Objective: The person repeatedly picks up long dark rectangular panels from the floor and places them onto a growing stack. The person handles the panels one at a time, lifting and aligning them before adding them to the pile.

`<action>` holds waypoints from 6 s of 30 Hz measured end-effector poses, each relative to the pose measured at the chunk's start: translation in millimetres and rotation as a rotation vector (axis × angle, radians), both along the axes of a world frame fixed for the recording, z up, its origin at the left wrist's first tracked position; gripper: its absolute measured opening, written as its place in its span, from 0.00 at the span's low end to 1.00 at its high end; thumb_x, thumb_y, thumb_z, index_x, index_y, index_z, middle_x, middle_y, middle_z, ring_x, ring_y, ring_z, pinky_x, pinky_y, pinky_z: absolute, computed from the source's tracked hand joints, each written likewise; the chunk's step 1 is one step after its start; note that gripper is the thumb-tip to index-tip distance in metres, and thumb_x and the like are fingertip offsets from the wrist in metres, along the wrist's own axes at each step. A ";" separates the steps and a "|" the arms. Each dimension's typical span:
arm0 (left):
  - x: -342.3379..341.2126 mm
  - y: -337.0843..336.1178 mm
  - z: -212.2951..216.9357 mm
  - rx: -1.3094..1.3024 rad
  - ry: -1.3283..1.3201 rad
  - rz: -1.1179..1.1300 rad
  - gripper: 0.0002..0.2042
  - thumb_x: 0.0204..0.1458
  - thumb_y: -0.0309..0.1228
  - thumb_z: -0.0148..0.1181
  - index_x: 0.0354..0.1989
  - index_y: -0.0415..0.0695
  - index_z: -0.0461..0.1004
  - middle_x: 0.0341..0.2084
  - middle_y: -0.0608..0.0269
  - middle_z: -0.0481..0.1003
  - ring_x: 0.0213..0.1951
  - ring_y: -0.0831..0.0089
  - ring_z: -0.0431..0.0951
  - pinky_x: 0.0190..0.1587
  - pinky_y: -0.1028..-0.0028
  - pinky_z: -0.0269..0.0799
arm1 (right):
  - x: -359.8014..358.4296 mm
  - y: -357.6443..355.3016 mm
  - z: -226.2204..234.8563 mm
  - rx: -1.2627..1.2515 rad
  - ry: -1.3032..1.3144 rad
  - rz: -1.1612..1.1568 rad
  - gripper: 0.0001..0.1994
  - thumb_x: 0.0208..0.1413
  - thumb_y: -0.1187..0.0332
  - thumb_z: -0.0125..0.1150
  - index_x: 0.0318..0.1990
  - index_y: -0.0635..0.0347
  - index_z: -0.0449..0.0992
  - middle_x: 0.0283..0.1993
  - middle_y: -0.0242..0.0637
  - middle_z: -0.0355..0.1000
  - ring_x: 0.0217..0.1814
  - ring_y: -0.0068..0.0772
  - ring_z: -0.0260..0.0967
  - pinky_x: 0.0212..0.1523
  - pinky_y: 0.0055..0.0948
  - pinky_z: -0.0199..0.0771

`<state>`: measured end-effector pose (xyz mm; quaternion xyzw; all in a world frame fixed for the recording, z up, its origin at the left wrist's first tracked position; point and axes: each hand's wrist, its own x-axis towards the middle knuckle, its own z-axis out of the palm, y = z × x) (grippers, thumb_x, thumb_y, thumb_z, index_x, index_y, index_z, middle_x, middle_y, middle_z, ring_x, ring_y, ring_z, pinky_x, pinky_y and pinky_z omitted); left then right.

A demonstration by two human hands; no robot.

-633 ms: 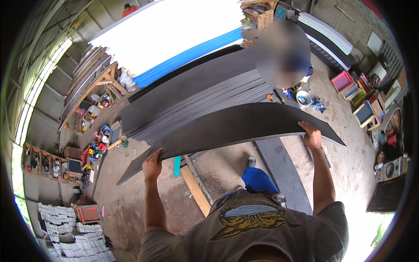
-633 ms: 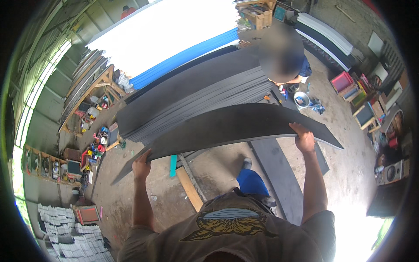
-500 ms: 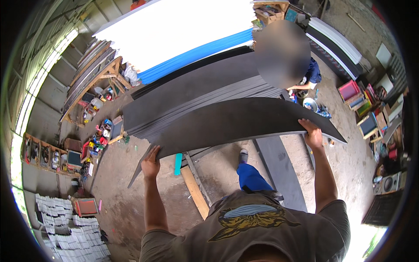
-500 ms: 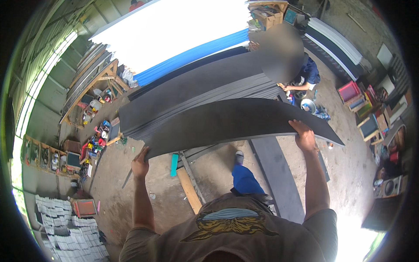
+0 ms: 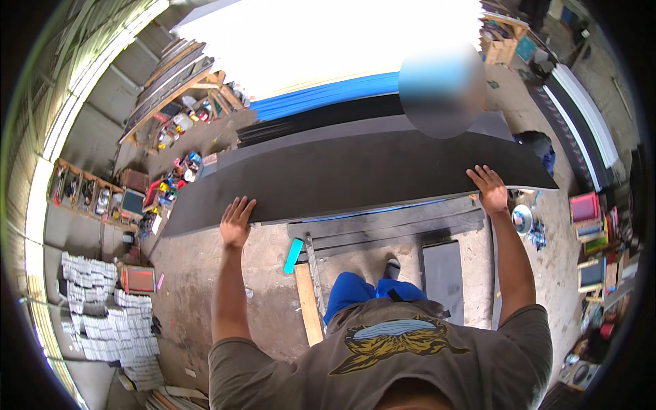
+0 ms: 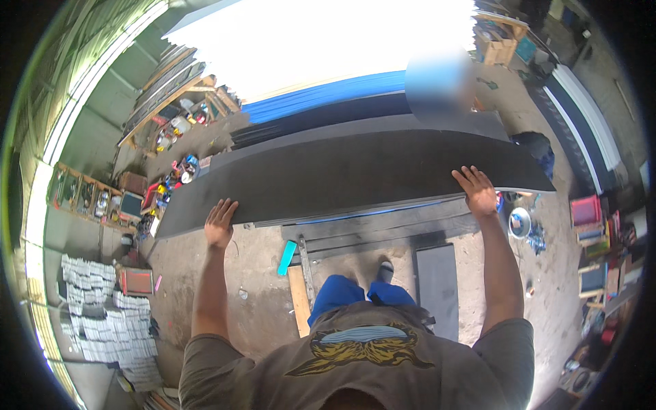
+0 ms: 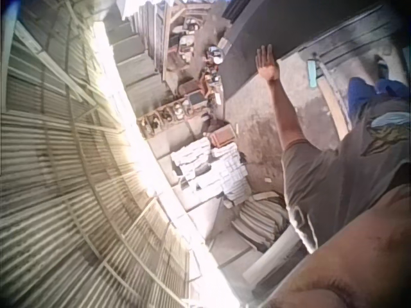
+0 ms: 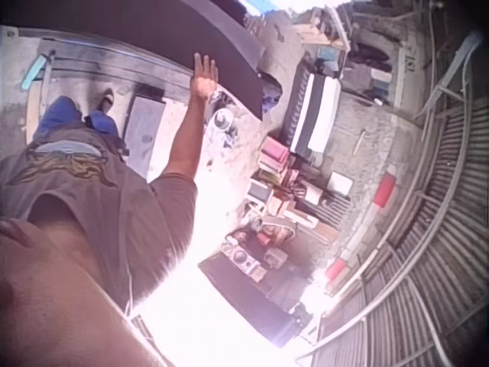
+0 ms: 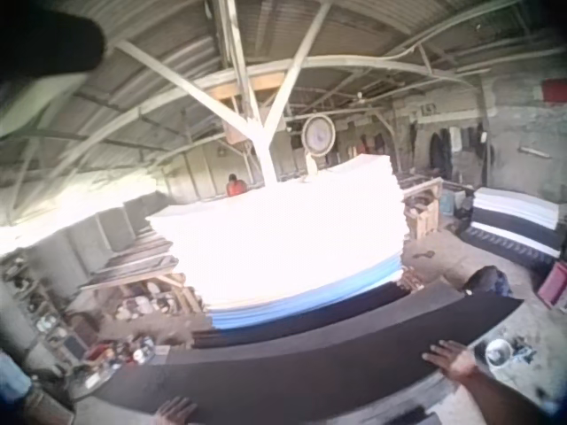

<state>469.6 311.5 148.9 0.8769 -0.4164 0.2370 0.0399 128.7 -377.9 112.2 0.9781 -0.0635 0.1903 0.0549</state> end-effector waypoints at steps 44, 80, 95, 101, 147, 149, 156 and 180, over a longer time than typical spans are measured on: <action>193.5 -137.0 -227.2 0.470 0.820 0.459 0.55 0.46 0.12 0.60 0.78 0.80 0.47 0.81 0.54 0.36 0.79 0.43 0.39 0.70 0.34 0.56 | 222.6 -31.3 -179.3 0.372 0.769 -0.736 0.53 0.61 0.83 0.50 0.79 0.17 0.29 0.85 0.48 0.28 0.86 0.52 0.35 0.71 0.39 0.70; 190.5 -176.2 -236.6 0.403 0.718 0.361 0.56 0.40 0.32 0.81 0.77 0.78 0.50 0.79 0.49 0.41 0.77 0.39 0.44 0.66 0.43 0.65 | 201.3 -77.9 -234.4 0.577 0.614 -0.716 0.55 0.48 0.76 0.75 0.78 0.19 0.48 0.81 0.54 0.47 0.81 0.61 0.49 0.74 0.49 0.63; 268.8 -351.1 -224.6 0.294 0.666 0.064 0.63 0.37 0.62 0.77 0.79 0.56 0.44 0.79 0.52 0.44 0.79 0.47 0.40 0.76 0.34 0.35 | 273.1 6.6 -233.3 1.534 -0.227 -1.485 0.66 0.50 0.52 0.78 0.78 0.65 0.26 0.75 0.60 0.58 0.74 0.59 0.61 0.69 0.43 0.69; 290.9 -462.4 -219.4 0.468 0.834 0.043 0.60 0.33 0.57 0.81 0.77 0.58 0.52 0.75 0.60 0.57 0.76 0.50 0.51 0.74 0.31 0.35 | 268.3 8.2 -252.2 1.425 -0.359 -1.548 0.65 0.47 0.55 0.81 0.80 0.57 0.31 0.68 0.58 0.68 0.67 0.54 0.71 0.64 0.40 0.74; -361.5 -303.7 -255.3 0.838 1.088 -1.284 0.24 0.59 0.46 0.65 0.57 0.40 0.79 0.54 0.43 0.79 0.58 0.48 0.78 0.63 0.57 0.71 | -252.1 458.4 -146.4 1.314 -0.572 -1.427 0.34 0.53 0.58 0.71 0.67 0.57 0.71 0.63 0.52 0.75 0.64 0.54 0.73 0.63 0.45 0.74; -394.9 -296.3 -246.9 0.896 1.095 -1.294 0.23 0.59 0.45 0.65 0.57 0.42 0.79 0.52 0.43 0.80 0.56 0.48 0.79 0.61 0.57 0.73 | -283.9 480.5 -155.7 1.328 -0.628 -1.497 0.33 0.54 0.58 0.71 0.68 0.56 0.71 0.63 0.52 0.75 0.64 0.54 0.73 0.63 0.45 0.74; -484.8 -300.1 -272.7 1.042 1.030 -1.278 0.23 0.58 0.46 0.66 0.58 0.46 0.79 0.52 0.44 0.80 0.56 0.48 0.80 0.60 0.58 0.74 | -376.8 522.0 -187.8 1.398 -0.661 -1.638 0.35 0.55 0.61 0.74 0.70 0.56 0.69 0.66 0.51 0.72 0.63 0.52 0.75 0.62 0.43 0.78; -780.1 -309.0 -502.6 1.393 0.567 -1.047 0.50 0.50 0.50 0.73 0.79 0.56 0.49 0.79 0.49 0.46 0.79 0.49 0.42 0.77 0.49 0.45 | -693.6 516.7 -468.6 1.488 0.063 -1.701 0.49 0.44 0.58 0.79 0.75 0.47 0.58 0.77 0.42 0.58 0.80 0.45 0.54 0.73 0.45 0.63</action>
